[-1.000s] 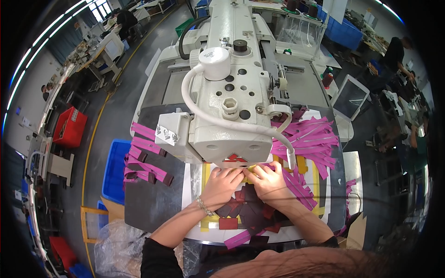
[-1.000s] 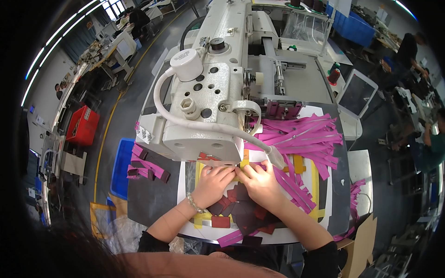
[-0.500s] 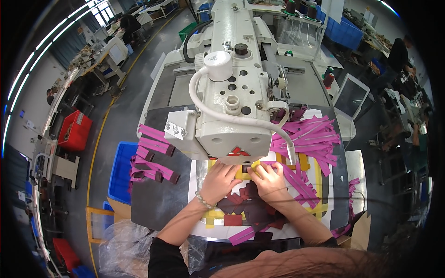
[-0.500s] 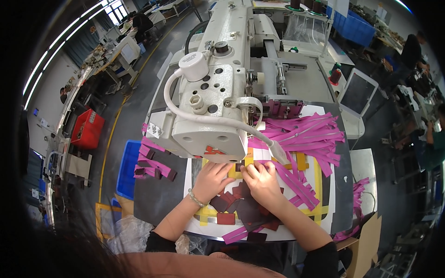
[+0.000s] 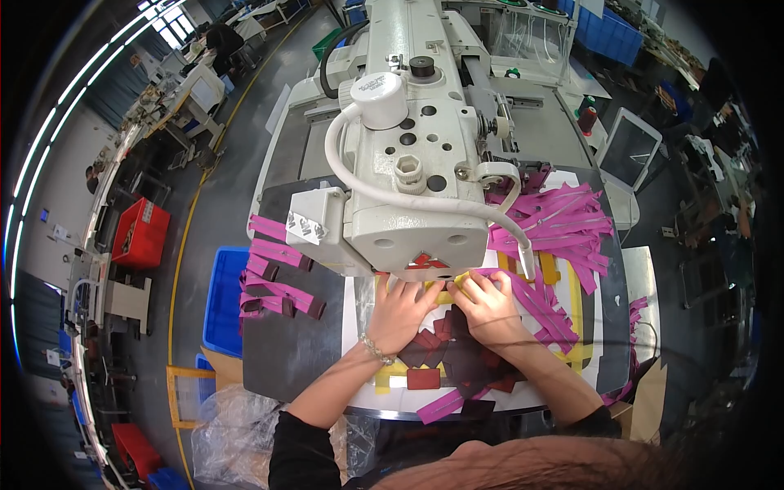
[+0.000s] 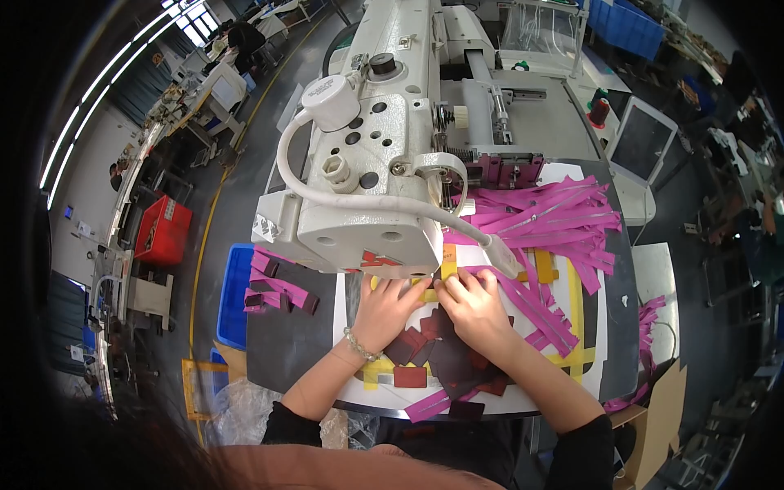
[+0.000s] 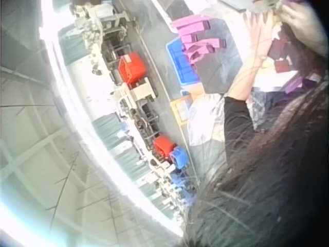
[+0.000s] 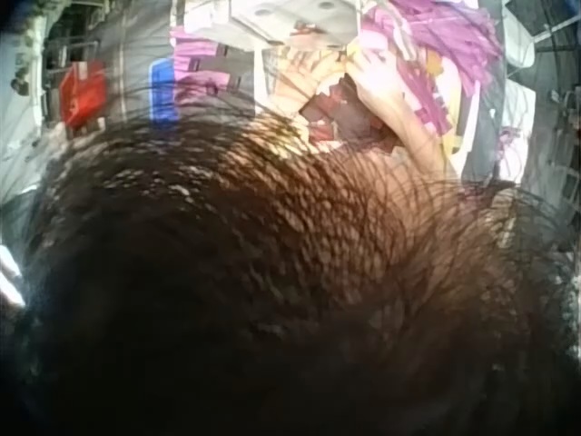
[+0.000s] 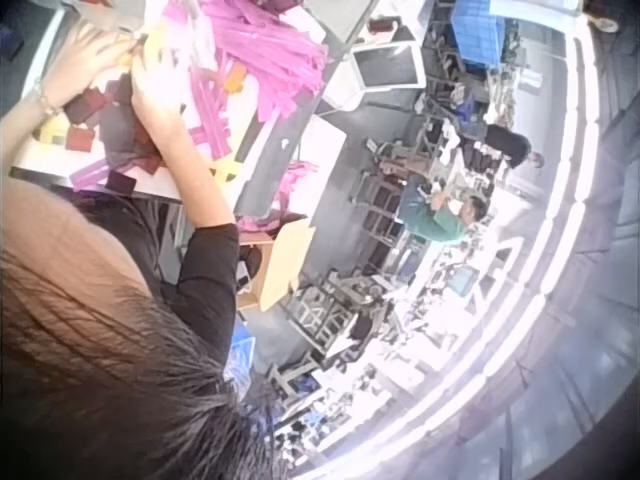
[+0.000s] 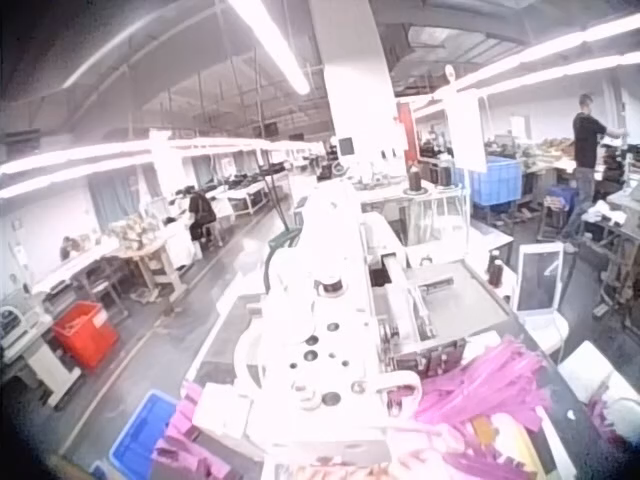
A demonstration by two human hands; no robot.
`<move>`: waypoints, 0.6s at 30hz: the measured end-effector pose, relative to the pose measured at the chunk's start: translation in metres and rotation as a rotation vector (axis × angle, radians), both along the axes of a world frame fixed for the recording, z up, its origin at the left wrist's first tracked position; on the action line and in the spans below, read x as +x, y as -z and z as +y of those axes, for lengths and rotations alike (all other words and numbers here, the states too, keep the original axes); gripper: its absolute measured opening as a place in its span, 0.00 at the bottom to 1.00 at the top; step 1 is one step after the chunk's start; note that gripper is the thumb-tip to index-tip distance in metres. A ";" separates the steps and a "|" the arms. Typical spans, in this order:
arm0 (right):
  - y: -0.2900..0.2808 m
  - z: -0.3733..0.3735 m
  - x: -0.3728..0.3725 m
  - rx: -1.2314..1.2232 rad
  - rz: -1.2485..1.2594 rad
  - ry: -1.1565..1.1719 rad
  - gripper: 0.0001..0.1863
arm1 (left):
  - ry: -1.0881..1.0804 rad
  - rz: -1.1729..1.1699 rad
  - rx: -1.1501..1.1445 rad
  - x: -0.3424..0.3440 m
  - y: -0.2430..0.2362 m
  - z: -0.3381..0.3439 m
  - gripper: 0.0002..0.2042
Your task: Sewing small leather pieces together using an industrial sewing machine in a workshop.
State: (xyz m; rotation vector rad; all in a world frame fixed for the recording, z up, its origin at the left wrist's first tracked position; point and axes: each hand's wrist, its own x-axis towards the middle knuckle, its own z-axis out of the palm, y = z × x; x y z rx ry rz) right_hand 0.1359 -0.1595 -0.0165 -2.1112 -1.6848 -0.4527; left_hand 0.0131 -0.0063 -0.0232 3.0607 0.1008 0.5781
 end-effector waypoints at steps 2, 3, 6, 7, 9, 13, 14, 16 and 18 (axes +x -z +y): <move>0.001 0.002 0.001 0.009 -0.002 0.004 0.16 | 0.010 0.011 0.021 0.001 0.001 0.002 0.21; 0.001 0.001 0.000 0.008 0.002 0.001 0.16 | 0.013 0.012 0.019 0.001 0.001 0.002 0.21; 0.001 0.001 -0.001 0.003 0.011 0.001 0.17 | 0.014 -0.010 0.002 0.001 0.001 0.001 0.21; 0.002 0.001 -0.001 0.001 0.017 0.001 0.17 | 0.006 -0.009 0.003 0.002 0.000 0.000 0.21; 0.003 0.001 0.000 -0.002 0.013 0.000 0.17 | -0.001 -0.007 0.003 0.001 0.000 0.000 0.20; 0.004 0.001 0.000 0.014 0.014 -0.005 0.18 | 0.014 -0.030 0.012 0.002 -0.002 0.001 0.20; 0.004 0.000 0.000 0.016 0.014 -0.002 0.18 | 0.015 -0.034 0.006 0.002 -0.002 0.001 0.20; 0.004 0.000 0.000 -0.007 0.019 -0.009 0.18 | 0.009 -0.022 -0.004 0.002 0.002 0.001 0.20; 0.005 0.001 0.000 -0.004 0.022 -0.010 0.18 | 0.003 -0.009 -0.017 0.002 0.002 0.001 0.20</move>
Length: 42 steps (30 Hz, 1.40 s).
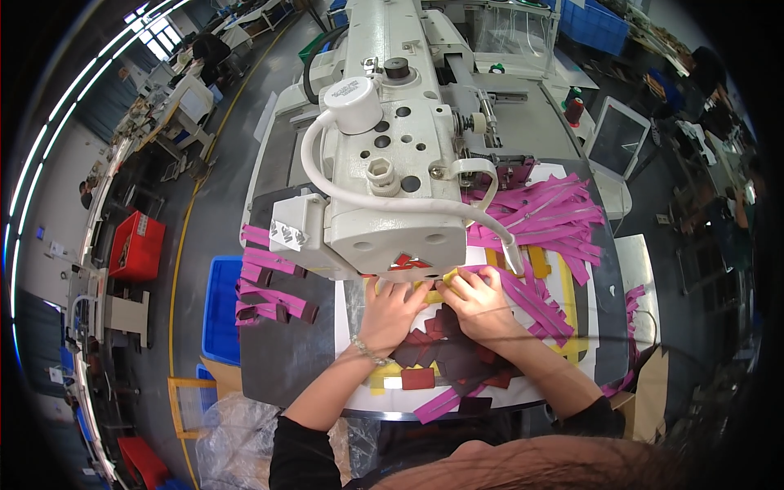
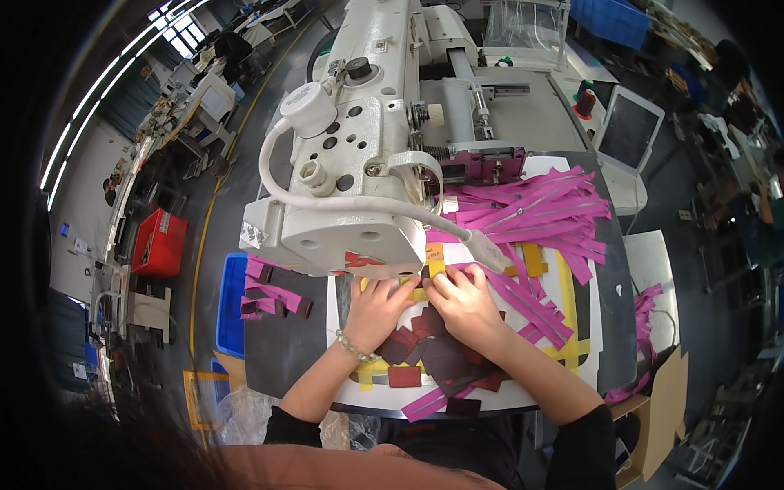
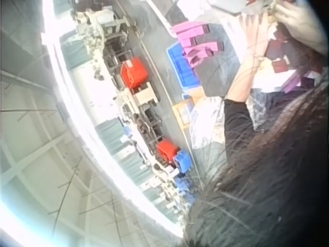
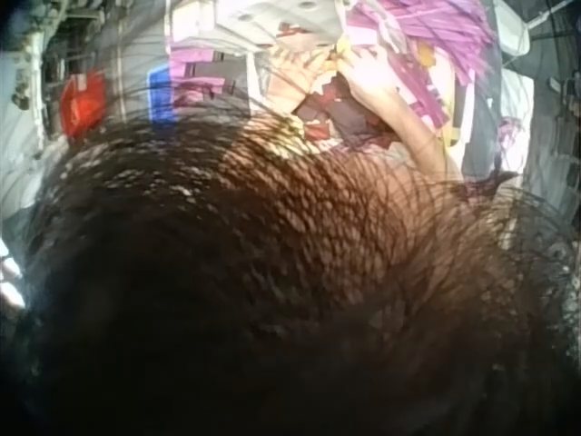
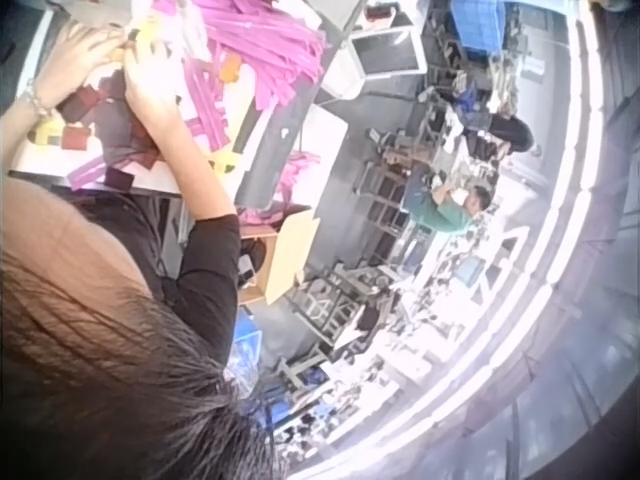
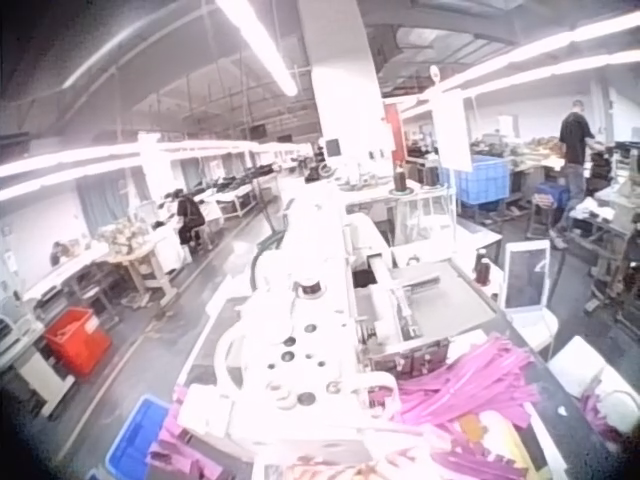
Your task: Sewing small leather pieces together using an industrial sewing machine in a workshop.
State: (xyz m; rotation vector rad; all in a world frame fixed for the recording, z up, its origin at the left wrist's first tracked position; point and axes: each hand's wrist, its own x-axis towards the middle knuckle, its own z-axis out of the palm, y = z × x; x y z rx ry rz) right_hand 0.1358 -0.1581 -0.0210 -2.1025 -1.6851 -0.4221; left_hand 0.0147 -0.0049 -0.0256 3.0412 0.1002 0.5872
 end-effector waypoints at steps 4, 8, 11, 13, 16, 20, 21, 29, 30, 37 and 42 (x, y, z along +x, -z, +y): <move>-0.003 -0.001 0.000 -0.026 -0.005 0.001 0.18 | -0.007 -0.012 0.027 0.001 0.002 0.000 0.20; -0.002 -0.001 0.001 -0.025 -0.005 0.004 0.18 | 0.003 -0.018 0.011 0.000 0.001 0.002 0.20; -0.003 -0.001 0.001 -0.011 0.002 -0.001 0.18 | 0.001 0.035 0.028 -0.001 -0.001 0.003 0.21; -0.002 -0.002 0.002 -0.025 -0.003 -0.012 0.19 | 0.003 0.032 0.027 -0.002 -0.001 0.004 0.21; -0.003 -0.004 0.002 -0.021 -0.002 -0.016 0.16 | 0.007 0.032 0.020 -0.003 -0.003 0.006 0.21; -0.001 -0.014 0.011 -0.042 0.003 -0.056 0.11 | 0.033 0.081 -0.017 -0.003 -0.013 0.015 0.21; -0.001 -0.014 0.015 -0.046 0.008 -0.083 0.10 | 0.037 0.083 -0.012 -0.003 -0.015 0.021 0.21; 0.011 -0.011 0.031 -0.019 0.092 -0.135 0.11 | -0.052 0.728 -0.692 0.024 -0.001 0.077 0.28; 0.012 -0.010 0.032 -0.026 0.142 -0.147 0.11 | -0.035 0.642 -0.933 0.026 -0.003 0.075 0.28; 0.014 -0.013 0.032 0.048 0.337 -0.198 0.12 | 0.155 0.424 -0.651 0.035 0.002 0.080 0.24; 0.011 -0.016 0.038 0.085 0.297 -0.240 0.12 | 0.134 0.478 -0.684 0.037 0.009 0.082 0.25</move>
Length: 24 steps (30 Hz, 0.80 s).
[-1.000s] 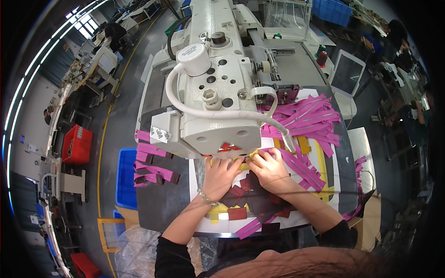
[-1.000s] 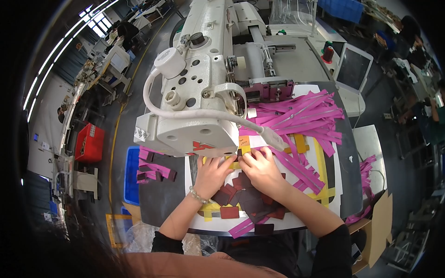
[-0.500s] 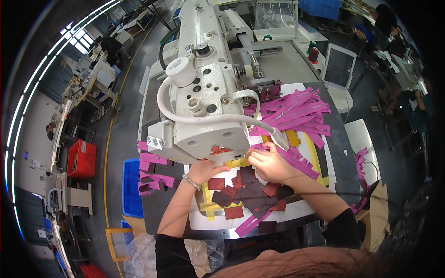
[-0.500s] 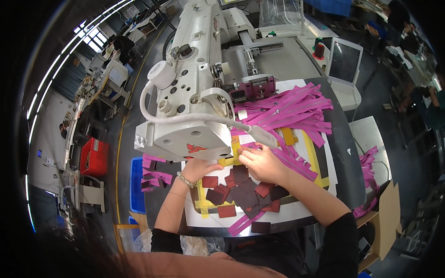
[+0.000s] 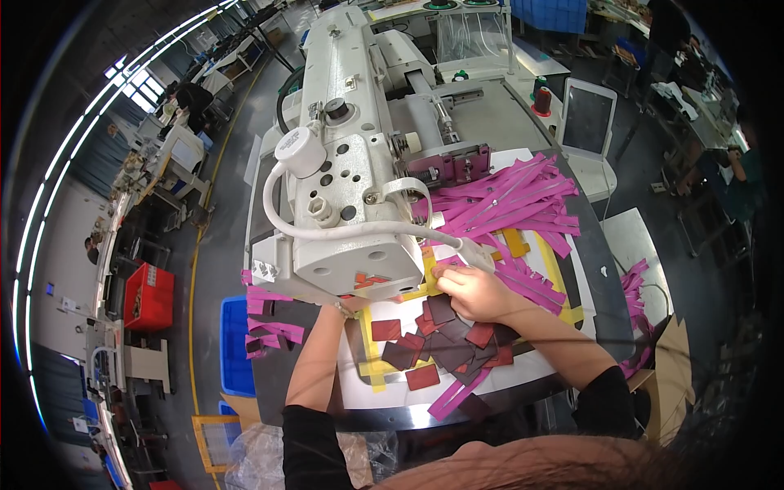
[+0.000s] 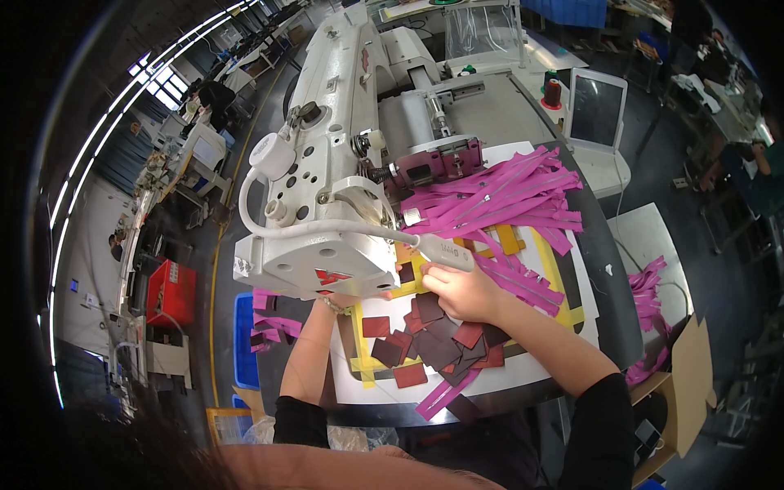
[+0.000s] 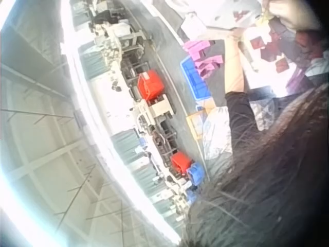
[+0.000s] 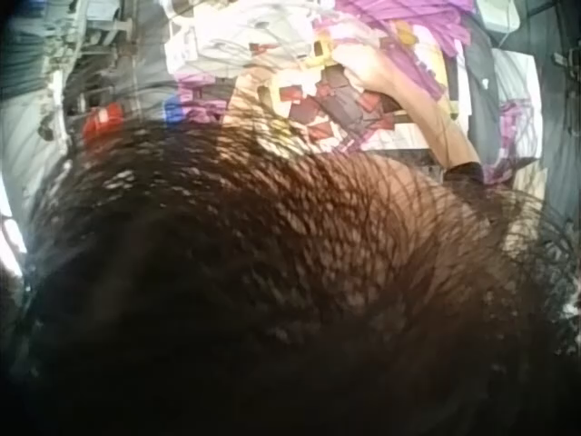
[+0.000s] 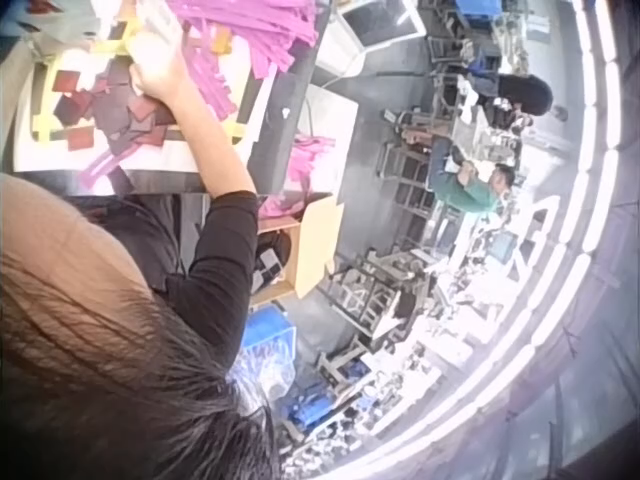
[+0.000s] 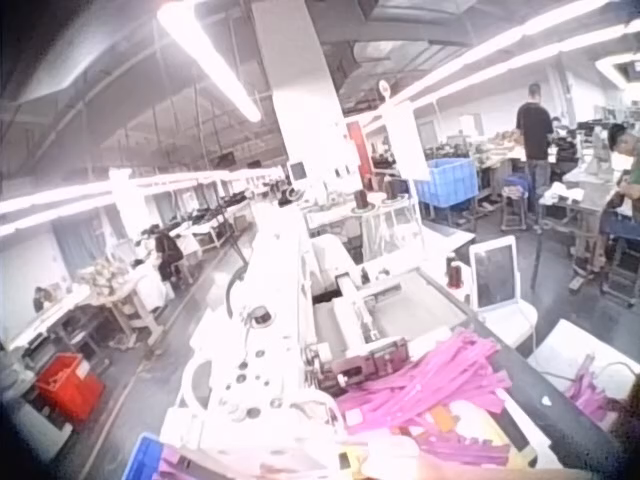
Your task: Sewing small leather pieces together using an industrial sewing machine in a workshop.
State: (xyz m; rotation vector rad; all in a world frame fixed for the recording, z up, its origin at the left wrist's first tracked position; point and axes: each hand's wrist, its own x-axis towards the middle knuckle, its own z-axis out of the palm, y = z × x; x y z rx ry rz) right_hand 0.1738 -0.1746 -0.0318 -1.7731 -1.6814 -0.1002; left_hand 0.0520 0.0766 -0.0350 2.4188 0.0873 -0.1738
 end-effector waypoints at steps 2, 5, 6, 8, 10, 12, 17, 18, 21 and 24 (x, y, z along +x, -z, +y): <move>-0.001 0.002 -0.002 -0.006 0.004 -0.004 0.12 | -0.009 0.028 -0.005 -0.003 -0.001 0.000 0.25; -0.003 0.000 -0.001 0.022 -0.030 -0.006 0.11 | -0.026 0.062 -0.020 -0.004 -0.003 -0.001 0.25; -0.002 0.001 -0.001 0.015 -0.022 -0.008 0.11 | -0.032 0.076 -0.026 -0.005 -0.003 0.000 0.26; -0.002 0.002 -0.002 0.008 -0.014 -0.016 0.10 | -0.047 0.103 -0.038 -0.006 -0.003 0.000 0.26; -0.001 0.001 0.001 -0.007 -0.030 -0.014 0.10 | -0.049 0.112 -0.050 -0.006 -0.004 -0.005 0.26; -0.002 0.001 0.001 0.008 -0.023 -0.017 0.10 | -0.168 -0.028 -0.178 -0.013 -0.004 -0.015 0.23; -0.001 0.000 0.000 -0.027 -0.028 -0.007 0.10 | -0.223 -0.033 -0.229 -0.021 -0.004 -0.021 0.26; -0.005 -0.003 -0.004 -0.030 -0.049 0.008 0.10 | -0.173 -0.008 -0.163 -0.021 -0.005 -0.021 0.30; 0.002 -0.009 -0.009 -0.070 -0.110 0.040 0.12 | -0.129 -0.202 0.030 -0.025 -0.009 -0.027 0.34; -0.001 -0.010 -0.015 -0.040 -0.221 0.054 0.11 | -0.090 -0.275 0.131 -0.029 -0.009 -0.026 0.36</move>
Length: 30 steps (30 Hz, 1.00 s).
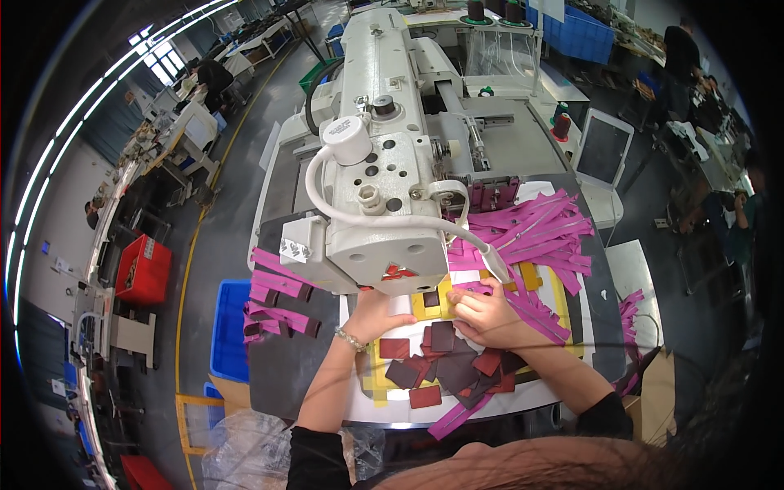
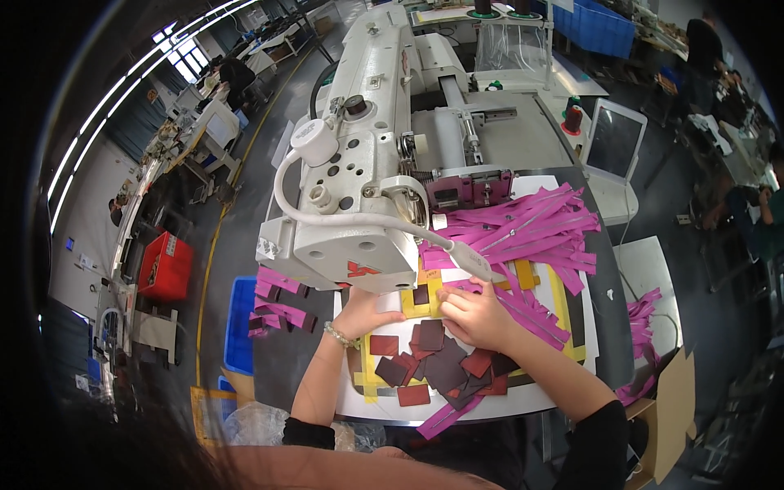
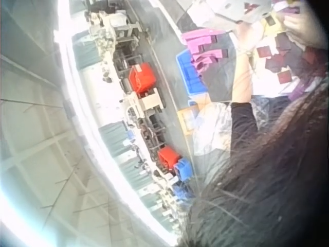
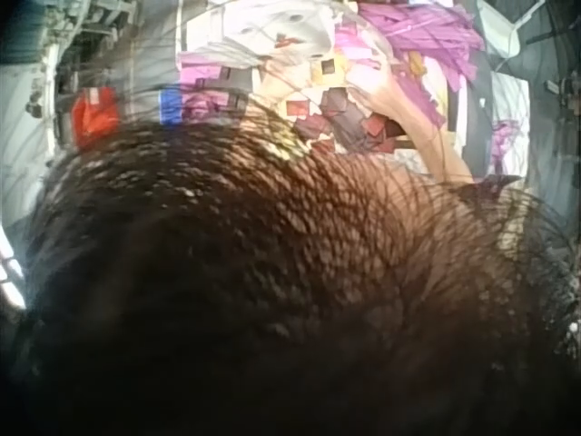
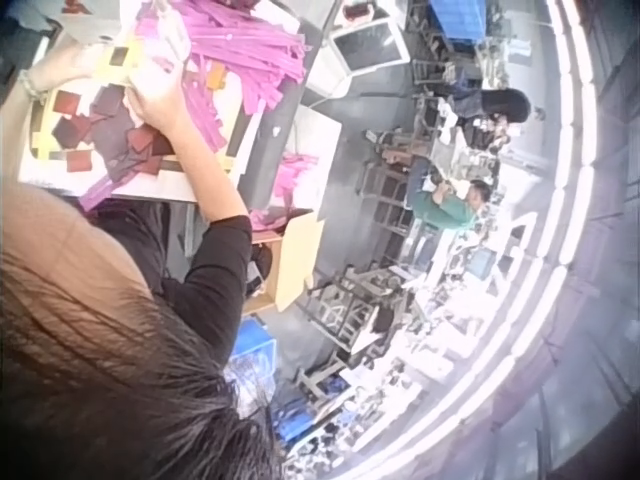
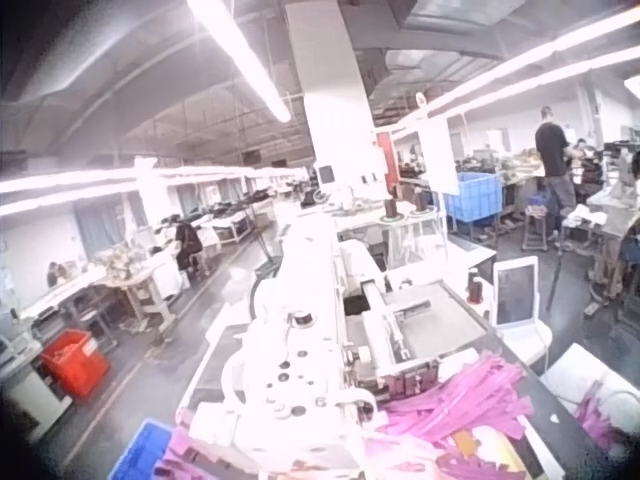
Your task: Sewing small leather pieces together using an industrial sewing machine in a workshop.
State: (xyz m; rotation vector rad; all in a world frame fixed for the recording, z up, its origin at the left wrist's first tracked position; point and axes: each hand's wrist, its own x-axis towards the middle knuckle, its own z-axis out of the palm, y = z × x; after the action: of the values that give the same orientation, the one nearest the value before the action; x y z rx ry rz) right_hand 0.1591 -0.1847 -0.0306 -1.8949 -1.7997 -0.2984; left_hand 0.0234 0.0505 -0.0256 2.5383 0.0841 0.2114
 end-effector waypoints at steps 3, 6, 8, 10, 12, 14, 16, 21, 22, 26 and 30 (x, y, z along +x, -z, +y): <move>-0.003 0.000 0.002 0.019 -0.012 0.014 0.10 | -0.017 0.073 -0.058 0.003 -0.008 -0.006 0.36; -0.003 0.000 0.003 0.021 -0.010 0.028 0.08 | -0.020 0.004 0.046 0.004 -0.006 -0.009 0.38; -0.007 0.002 0.007 0.004 0.013 -0.004 0.09 | -0.023 -0.099 0.176 0.001 -0.003 -0.011 0.40; -0.012 0.007 0.011 -0.016 0.039 -0.033 0.09 | -0.042 -0.089 0.160 0.000 -0.001 -0.010 0.40; -0.019 0.017 0.016 0.138 0.092 -0.007 0.13 | -0.062 -0.099 0.199 -0.001 0.003 -0.008 0.40; -0.024 0.032 0.021 0.160 0.098 0.116 0.17 | -0.089 -0.107 0.236 -0.005 0.006 -0.007 0.40; -0.027 0.042 0.031 0.159 0.071 0.315 0.26 | -0.048 -0.135 0.334 -0.004 0.005 -0.009 0.39; -0.001 0.063 0.060 0.138 -0.020 0.465 0.31 | -0.058 -0.155 0.414 -0.002 0.002 -0.017 0.35; -0.005 0.064 0.059 0.122 -0.059 0.447 0.30 | -0.066 -0.128 0.447 -0.003 0.003 -0.017 0.33; -0.039 0.048 0.020 0.019 -0.106 0.313 0.26 | -0.073 -0.189 0.422 -0.009 0.005 -0.013 0.27; -0.038 0.016 0.009 -0.268 0.004 0.153 0.20 | -0.056 -0.217 0.293 -0.006 0.008 -0.018 0.16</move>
State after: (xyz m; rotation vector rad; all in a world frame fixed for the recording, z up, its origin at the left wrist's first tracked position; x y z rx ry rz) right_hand 0.1680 -0.1691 0.0072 -2.2211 -1.7682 -0.1092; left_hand 0.0173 0.0322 -0.0337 2.7859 0.0410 0.5556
